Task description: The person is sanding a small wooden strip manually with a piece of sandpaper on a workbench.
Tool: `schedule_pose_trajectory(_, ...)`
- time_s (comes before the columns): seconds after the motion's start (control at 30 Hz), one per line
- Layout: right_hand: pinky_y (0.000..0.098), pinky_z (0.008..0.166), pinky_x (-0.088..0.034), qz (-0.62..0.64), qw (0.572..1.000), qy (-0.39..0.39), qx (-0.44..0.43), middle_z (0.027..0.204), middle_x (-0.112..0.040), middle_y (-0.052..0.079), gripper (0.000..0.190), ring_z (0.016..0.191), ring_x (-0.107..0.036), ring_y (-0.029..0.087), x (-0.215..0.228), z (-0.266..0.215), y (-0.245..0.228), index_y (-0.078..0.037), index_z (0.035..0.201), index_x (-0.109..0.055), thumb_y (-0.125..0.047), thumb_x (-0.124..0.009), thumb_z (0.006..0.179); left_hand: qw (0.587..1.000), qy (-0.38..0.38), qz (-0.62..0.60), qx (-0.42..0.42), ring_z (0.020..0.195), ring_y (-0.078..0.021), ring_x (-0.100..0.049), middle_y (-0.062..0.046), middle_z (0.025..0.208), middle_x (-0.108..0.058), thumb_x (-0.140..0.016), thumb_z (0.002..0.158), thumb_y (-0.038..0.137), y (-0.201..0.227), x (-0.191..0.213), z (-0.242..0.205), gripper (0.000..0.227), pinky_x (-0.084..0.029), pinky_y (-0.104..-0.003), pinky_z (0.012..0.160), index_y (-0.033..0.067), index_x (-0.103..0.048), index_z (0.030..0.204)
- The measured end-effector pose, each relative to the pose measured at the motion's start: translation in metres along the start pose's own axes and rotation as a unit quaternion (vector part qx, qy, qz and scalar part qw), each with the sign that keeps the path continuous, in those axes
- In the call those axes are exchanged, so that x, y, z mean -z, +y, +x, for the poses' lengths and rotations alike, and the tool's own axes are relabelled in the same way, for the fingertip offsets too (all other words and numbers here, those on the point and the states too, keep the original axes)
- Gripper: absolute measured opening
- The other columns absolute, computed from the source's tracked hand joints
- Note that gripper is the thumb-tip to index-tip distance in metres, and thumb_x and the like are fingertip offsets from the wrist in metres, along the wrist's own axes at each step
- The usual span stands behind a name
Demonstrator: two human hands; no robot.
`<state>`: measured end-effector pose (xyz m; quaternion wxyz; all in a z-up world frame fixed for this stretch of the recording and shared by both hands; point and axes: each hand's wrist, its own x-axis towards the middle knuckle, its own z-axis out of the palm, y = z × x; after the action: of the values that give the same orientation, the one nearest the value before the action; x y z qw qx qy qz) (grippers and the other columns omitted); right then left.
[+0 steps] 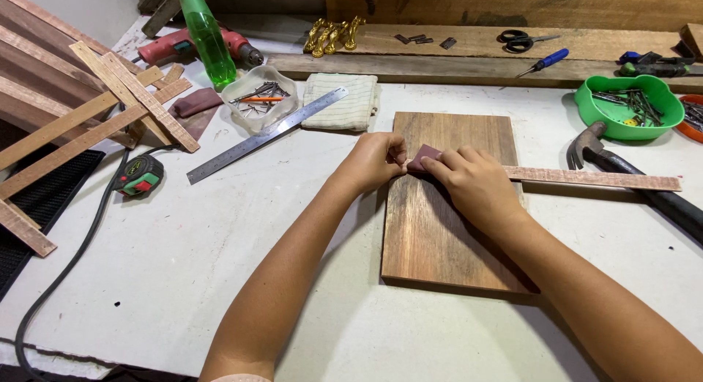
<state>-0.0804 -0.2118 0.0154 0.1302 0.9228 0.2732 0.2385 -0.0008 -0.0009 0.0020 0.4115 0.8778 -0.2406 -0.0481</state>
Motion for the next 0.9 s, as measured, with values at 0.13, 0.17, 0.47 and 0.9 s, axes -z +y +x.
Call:
schedule_pose_trajectory(0.13, 0.0349, 0.077, -0.056, 0.039, 0.999, 0.02, -0.003, 0.112, -0.074, 0.002, 0.037, 0.096, -0.069, 0.02, 0.0, -0.033, 0.032, -0.019, 0.125, -0.071, -0.018, -0.069, 0.088, 1.0, 0.003, 0.003, -0.016, 0.079, -0.0174, -0.075, -0.008, 0.086, -0.077, -0.085, 0.074, 0.003, -0.004, 0.001, 0.003, 0.018, -0.061, -0.032, 0.073, 0.0034, -0.07, 0.083)
schedule_pose_trajectory(0.17, 0.035, 0.079, -0.056, 0.019, 1.0, 0.005, -0.018, 0.111, -0.074, 0.002, 0.037, 0.096, -0.069, 0.02, -0.001, -0.045, 0.041, -0.021, 0.125, -0.072, -0.019, -0.069, 0.088, 1.0, 0.001, 0.005, -0.004, 0.08, -0.0175, -0.076, -0.008, 0.086, -0.078, -0.085, 0.074, 0.004, -0.003, 0.002, 0.003, 0.017, -0.061, -0.032, 0.073, 0.0034, -0.07, 0.083)
schedule_pose_trajectory(0.47, 0.0351, 0.079, -0.055, 0.013, 0.997, -0.022, -0.068, 0.107, -0.074, -0.001, 0.034, 0.094, -0.068, 0.019, 0.011, -0.072, 0.063, -0.022, 0.123, -0.074, -0.017, -0.07, 0.09, 0.981, -0.082, 0.178, 0.005, 0.105, -0.0204, -0.07, -0.005, 0.111, -0.076, -0.076, 0.077, 0.002, 0.038, -0.018, 0.021, 0.032, -0.055, -0.038, 0.095, 0.0159, -0.078, 0.107)
schedule_pose_trajectory(0.9, 0.0353, 0.079, -0.055, 0.047, 0.995, 0.06, -0.057, 0.111, -0.075, -0.001, 0.035, 0.096, -0.069, 0.019, 0.02, -0.058, 0.056, -0.019, 0.121, -0.075, -0.02, -0.074, 0.086, 0.983, -0.013, 0.148, -0.108, 0.11, -0.0271, -0.063, -0.009, 0.11, -0.07, -0.079, 0.084, 0.022, 0.033, -0.048, 0.017, 0.031, -0.052, -0.04, 0.097, 0.0089, -0.077, 0.111)
